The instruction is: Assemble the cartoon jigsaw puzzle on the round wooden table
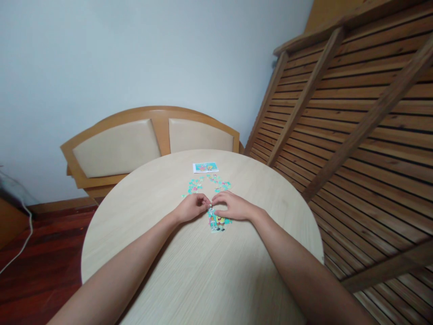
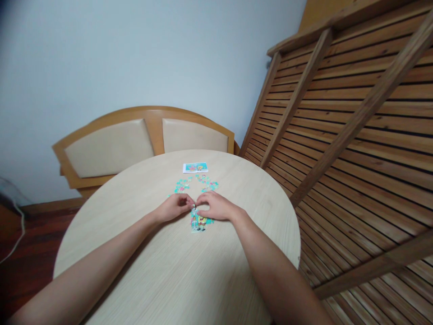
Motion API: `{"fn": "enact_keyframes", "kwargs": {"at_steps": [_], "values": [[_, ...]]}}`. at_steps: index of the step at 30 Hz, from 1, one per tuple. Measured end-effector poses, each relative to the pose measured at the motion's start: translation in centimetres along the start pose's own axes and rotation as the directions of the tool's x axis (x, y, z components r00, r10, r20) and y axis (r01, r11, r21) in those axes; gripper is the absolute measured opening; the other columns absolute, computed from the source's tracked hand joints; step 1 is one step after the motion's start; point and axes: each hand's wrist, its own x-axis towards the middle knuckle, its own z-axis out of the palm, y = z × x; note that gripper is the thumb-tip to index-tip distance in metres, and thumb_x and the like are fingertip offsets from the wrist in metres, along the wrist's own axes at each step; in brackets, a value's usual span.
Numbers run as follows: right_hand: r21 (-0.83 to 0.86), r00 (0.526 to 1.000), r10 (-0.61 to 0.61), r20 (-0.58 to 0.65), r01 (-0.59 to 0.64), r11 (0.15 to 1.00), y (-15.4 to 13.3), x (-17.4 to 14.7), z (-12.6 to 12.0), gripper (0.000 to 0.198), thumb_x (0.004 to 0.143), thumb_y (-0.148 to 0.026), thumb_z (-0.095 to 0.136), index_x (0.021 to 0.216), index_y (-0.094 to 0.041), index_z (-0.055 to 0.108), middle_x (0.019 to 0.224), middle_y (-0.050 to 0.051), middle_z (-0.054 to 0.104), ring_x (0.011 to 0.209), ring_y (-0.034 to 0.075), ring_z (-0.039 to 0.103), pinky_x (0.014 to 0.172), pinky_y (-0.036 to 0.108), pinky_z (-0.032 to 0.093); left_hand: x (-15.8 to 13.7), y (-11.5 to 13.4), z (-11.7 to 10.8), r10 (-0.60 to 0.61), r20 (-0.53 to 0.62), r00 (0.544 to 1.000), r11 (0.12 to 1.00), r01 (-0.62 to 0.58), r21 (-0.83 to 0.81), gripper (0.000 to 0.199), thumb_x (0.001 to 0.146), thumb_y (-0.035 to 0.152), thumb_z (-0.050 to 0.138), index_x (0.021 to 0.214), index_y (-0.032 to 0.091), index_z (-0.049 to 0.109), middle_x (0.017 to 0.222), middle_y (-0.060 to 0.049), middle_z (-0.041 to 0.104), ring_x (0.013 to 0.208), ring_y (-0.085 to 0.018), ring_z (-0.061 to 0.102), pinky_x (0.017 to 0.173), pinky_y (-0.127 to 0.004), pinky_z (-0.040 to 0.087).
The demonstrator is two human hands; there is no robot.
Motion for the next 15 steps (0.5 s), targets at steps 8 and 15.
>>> {"fn": "enact_keyframes", "kwargs": {"at_steps": [8,15], "values": [[-0.004,1.0,-0.002,-0.01,0.002,1.0,0.12,-0.04,0.03,0.026,0.083,-0.03,0.073,0.109,-0.023,0.073,0.115,0.006,0.07,0.11,0.024,0.062,0.102,0.039,0.044,0.03,0.1,-0.37,0.027,0.01,1.0,0.995,-0.028,0.099,0.022,0.085,0.03,0.06,0.088,0.014,0.074,0.082,-0.006,0.075,0.073,-0.017,0.064,0.072,-0.027,0.05],[0.005,1.0,-0.001,-0.011,0.001,1.0,0.01,-0.01,0.02,0.025,0.084,-0.03,0.072,0.108,-0.024,0.073,0.113,0.005,0.071,0.11,0.023,0.062,0.102,0.038,0.044,-0.07,0.06,-0.76,0.032,-0.018,0.999,0.973,-0.027,0.229,0.02,0.083,0.029,0.062,0.087,0.017,0.077,0.078,-0.004,0.075,0.071,-0.017,0.065,0.07,-0.025,0.05]]}}
